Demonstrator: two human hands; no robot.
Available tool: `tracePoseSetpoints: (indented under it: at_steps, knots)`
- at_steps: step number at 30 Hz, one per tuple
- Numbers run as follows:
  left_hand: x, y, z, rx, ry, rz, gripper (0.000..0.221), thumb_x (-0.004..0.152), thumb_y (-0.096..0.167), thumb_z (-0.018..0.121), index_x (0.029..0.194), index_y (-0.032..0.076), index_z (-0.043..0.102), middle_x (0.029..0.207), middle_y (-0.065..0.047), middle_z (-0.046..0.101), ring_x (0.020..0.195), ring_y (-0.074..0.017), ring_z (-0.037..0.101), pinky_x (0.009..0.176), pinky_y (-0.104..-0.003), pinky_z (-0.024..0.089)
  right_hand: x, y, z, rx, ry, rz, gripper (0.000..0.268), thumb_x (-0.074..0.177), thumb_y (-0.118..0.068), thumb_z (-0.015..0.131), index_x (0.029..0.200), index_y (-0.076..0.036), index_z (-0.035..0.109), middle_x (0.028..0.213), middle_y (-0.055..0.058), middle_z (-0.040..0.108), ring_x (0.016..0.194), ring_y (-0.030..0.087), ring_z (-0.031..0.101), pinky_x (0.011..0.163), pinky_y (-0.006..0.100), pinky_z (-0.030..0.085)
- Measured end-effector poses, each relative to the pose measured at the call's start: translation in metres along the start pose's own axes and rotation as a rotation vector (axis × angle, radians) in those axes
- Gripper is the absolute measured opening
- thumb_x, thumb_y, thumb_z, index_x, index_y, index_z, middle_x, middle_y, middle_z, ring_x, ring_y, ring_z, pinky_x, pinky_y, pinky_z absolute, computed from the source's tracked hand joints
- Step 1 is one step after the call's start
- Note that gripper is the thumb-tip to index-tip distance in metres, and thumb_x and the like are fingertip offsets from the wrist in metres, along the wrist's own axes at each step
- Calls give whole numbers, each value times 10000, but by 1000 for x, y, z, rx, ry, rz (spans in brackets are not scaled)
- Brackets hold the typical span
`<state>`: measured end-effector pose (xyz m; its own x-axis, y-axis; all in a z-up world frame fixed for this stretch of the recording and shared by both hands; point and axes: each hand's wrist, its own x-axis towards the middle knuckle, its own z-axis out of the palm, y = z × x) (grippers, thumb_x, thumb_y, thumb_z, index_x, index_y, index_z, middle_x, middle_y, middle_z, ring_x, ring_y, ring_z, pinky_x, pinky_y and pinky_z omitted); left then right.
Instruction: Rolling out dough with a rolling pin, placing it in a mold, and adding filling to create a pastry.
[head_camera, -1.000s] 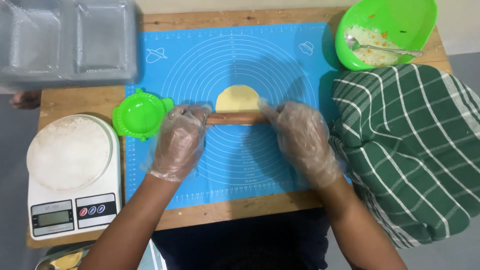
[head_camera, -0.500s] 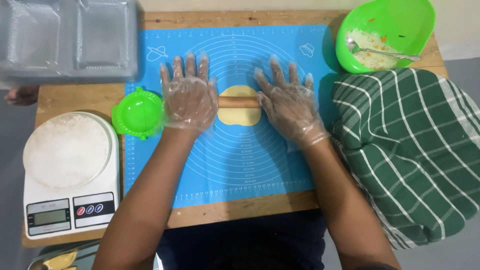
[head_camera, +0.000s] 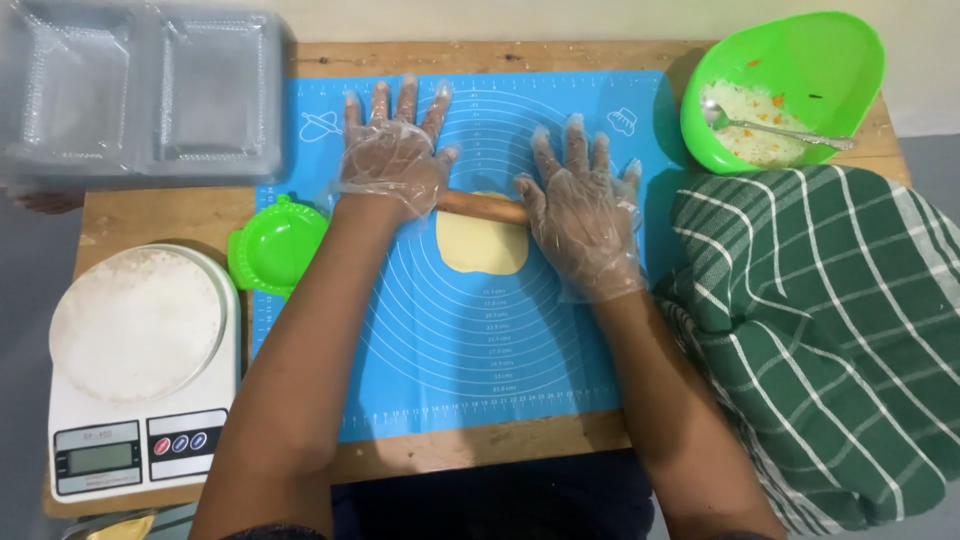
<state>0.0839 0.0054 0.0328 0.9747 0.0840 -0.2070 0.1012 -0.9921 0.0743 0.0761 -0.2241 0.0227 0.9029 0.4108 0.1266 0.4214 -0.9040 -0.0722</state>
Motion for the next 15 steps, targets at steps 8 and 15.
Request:
tracePoseSetpoints:
  at_steps: [8,15]
  knots:
    - [18,3,-4,15,2,19,679,1041,553,231,1640,287,51,1715,-108,25,1560,-429,45,1211,-648,26,10,4,0,-17,-36,45,635,1064,-577,251,1594,-249,368,1678,139,239,1490,472,275,1101,762,211]
    - [53,-1,15,18,150,53,676,1036,575,290,1632,295,138,1696,-133,168,1541,-450,153,1197,-657,22,17,1,-15,-15,-121,81,617,1061,-533,293,1590,-220,349,1674,157,227,1481,490,264,1100,759,202]
